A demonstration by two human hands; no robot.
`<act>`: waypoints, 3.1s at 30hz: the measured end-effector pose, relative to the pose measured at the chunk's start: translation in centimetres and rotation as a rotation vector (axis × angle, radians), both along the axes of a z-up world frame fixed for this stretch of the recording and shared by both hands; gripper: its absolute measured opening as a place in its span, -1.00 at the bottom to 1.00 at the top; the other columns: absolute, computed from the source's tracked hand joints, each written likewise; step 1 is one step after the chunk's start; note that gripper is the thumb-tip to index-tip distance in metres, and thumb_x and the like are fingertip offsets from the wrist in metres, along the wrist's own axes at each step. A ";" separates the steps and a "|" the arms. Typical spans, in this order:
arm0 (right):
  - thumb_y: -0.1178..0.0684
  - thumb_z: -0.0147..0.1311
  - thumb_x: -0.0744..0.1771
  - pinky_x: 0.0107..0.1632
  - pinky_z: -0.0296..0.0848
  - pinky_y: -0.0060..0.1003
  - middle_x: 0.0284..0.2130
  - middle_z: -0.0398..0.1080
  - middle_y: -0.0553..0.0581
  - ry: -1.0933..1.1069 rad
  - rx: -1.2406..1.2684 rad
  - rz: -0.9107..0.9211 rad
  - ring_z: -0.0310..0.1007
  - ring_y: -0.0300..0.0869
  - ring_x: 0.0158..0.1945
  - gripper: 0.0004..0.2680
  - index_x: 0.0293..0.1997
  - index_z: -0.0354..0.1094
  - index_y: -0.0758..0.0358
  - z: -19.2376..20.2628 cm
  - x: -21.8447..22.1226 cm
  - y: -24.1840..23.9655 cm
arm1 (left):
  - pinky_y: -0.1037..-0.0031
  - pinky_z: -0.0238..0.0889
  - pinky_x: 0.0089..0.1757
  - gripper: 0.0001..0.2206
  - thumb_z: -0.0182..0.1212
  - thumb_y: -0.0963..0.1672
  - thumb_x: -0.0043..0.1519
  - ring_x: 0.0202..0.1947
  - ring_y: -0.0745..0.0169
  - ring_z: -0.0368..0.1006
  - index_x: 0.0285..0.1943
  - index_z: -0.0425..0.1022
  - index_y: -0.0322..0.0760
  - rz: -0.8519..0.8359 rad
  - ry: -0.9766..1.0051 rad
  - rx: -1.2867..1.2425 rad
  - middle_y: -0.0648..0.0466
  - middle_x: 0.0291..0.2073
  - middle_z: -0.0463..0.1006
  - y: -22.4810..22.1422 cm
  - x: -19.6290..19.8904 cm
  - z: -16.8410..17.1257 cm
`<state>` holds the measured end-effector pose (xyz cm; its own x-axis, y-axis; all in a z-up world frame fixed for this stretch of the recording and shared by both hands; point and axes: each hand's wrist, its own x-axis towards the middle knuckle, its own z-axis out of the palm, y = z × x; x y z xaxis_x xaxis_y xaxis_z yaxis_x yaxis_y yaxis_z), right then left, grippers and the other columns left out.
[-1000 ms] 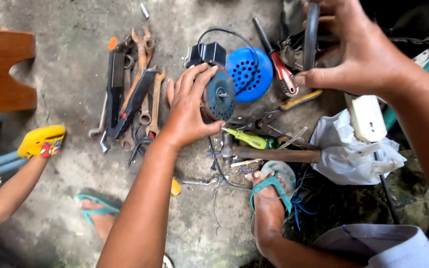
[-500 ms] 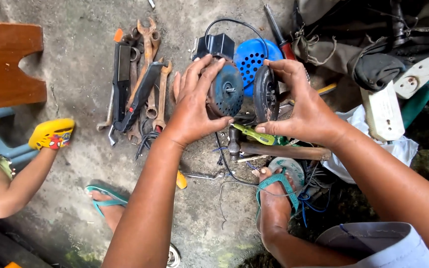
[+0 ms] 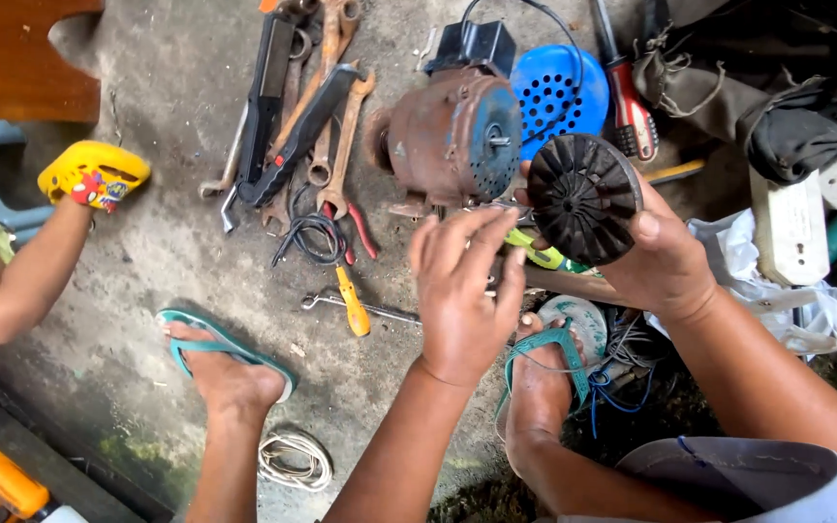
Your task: Disassembling and repairing an electric motor assembly using various hand tools
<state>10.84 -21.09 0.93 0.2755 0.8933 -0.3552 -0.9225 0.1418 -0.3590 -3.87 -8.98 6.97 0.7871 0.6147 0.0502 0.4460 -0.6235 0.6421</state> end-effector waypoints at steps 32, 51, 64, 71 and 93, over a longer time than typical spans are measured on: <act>-0.22 -0.08 0.32 0.28 0.45 0.09 0.01 0.46 0.31 -0.321 -0.362 -0.219 0.48 0.05 0.12 -0.57 0.21 0.32 0.27 -2.1 -8.0 0.4 | 0.10 0.31 0.10 -0.66 0.23 -0.06 0.27 -0.02 -0.10 0.54 0.19 0.50 -0.27 0.019 -0.042 -0.138 -0.05 -0.10 0.50 -1.6 -4.1 -2.4; 0.20 0.18 0.35 0.23 0.34 0.05 0.07 0.35 0.25 -1.418 -0.481 -0.036 0.41 0.16 0.15 -0.85 0.02 0.49 0.22 0.8 -8.5 -0.4 | 0.21 0.32 0.09 -0.76 0.29 -0.13 0.27 -0.04 0.15 0.45 -0.02 0.58 -0.47 0.860 -0.264 -1.287 -0.08 -0.22 0.55 -4.4 -5.1 -2.9; 0.18 0.27 0.34 -0.09 0.43 0.04 -0.28 0.41 0.19 -1.551 -0.402 -0.034 0.47 0.16 -0.18 -0.95 -0.19 0.50 0.16 -0.7 -7.6 0.0 | 0.48 0.28 -0.18 -0.87 0.27 -0.15 0.26 -0.31 0.39 0.32 -0.23 0.62 -0.36 0.732 -0.149 -1.113 0.12 -0.48 0.48 -3.4 -5.6 -2.0; 0.21 0.26 0.32 -0.09 0.44 0.04 -0.33 0.42 0.21 -1.544 -0.389 -0.022 0.49 0.18 -0.20 -0.94 -0.24 0.48 0.18 -0.9 -7.7 -0.1 | 0.61 0.03 -0.47 -0.77 0.19 -0.12 0.30 -0.60 0.49 0.15 -0.44 0.49 -0.25 0.560 -0.033 -0.997 0.20 -0.70 0.32 -2.2 -5.1 -0.4; 0.27 0.22 0.28 -0.24 0.50 -0.03 -0.47 0.43 0.21 -1.485 -0.413 0.065 0.53 0.16 -0.36 -0.93 -0.29 0.42 0.27 -1.4 -9.7 -1.1 | 0.15 0.36 -0.29 -0.75 0.04 -0.16 0.36 -0.36 -0.22 0.54 0.00 0.47 -0.60 0.184 0.081 -0.660 -0.28 -0.41 0.51 -3.3 -7.6 -1.7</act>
<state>1.14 -22.18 -0.52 0.5586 0.8291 -0.0225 0.2888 -0.2199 -0.9318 -11.47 -12.27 5.28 0.6526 0.6203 -0.4351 0.5695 -0.0229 0.8216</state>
